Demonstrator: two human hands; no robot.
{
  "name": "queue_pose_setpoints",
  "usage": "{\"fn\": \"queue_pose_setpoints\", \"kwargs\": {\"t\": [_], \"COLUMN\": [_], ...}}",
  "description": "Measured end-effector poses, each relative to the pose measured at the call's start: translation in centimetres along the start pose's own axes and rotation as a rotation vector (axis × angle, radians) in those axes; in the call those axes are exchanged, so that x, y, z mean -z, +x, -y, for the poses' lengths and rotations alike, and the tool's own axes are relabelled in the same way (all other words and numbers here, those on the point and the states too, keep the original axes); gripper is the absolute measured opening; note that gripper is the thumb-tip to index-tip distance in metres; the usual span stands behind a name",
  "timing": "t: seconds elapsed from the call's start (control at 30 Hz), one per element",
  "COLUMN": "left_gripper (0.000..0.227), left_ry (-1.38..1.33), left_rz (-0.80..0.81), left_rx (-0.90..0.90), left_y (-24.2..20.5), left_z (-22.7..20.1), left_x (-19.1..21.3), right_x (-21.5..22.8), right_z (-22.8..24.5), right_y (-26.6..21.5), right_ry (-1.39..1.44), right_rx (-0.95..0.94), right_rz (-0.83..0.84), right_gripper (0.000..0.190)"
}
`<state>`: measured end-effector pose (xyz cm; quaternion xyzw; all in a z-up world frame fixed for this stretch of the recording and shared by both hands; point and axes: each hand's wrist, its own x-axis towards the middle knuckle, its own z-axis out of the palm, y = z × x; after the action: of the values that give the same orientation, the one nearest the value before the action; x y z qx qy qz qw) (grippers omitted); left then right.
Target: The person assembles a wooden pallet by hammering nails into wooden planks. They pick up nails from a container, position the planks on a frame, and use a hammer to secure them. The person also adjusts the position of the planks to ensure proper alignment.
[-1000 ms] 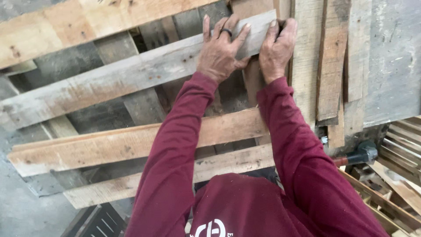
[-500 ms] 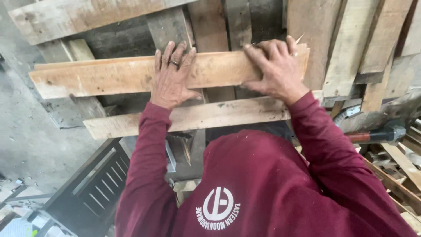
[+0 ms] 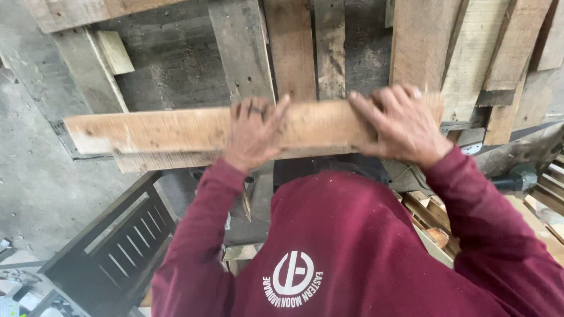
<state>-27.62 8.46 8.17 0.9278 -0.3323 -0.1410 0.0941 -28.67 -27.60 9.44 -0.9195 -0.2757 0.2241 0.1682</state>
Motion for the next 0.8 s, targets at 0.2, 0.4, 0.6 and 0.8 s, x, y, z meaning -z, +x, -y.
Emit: {"fn": "queue_pose_setpoints", "kwargs": {"t": [0.2,0.4,0.6,0.8], "left_gripper": [0.104,0.050,0.096,0.105], "left_ry": [-0.033,-0.085,0.051,-0.102], "left_rz": [-0.038,0.752,-0.049,-0.159], "left_rx": [-0.060,0.240,-0.040,-0.022], "left_y": [-0.5,6.9,16.5,15.7], "left_z": [-2.8,-0.3,-0.1,0.5], "left_x": [2.1,7.6,1.6,-3.7], "right_x": [-1.4,4.7,1.5,-8.6], "right_z": [2.0,-2.7,-12.6,-16.0], "right_y": [-1.4,0.9,4.2,4.0], "right_ry": [0.090,-0.106,0.288,0.893], "right_rx": [0.084,-0.310,-0.338,-0.365], "right_rz": [-0.241,0.607,-0.613,-1.022], "right_gripper": [0.090,0.039,0.064,0.081]}}
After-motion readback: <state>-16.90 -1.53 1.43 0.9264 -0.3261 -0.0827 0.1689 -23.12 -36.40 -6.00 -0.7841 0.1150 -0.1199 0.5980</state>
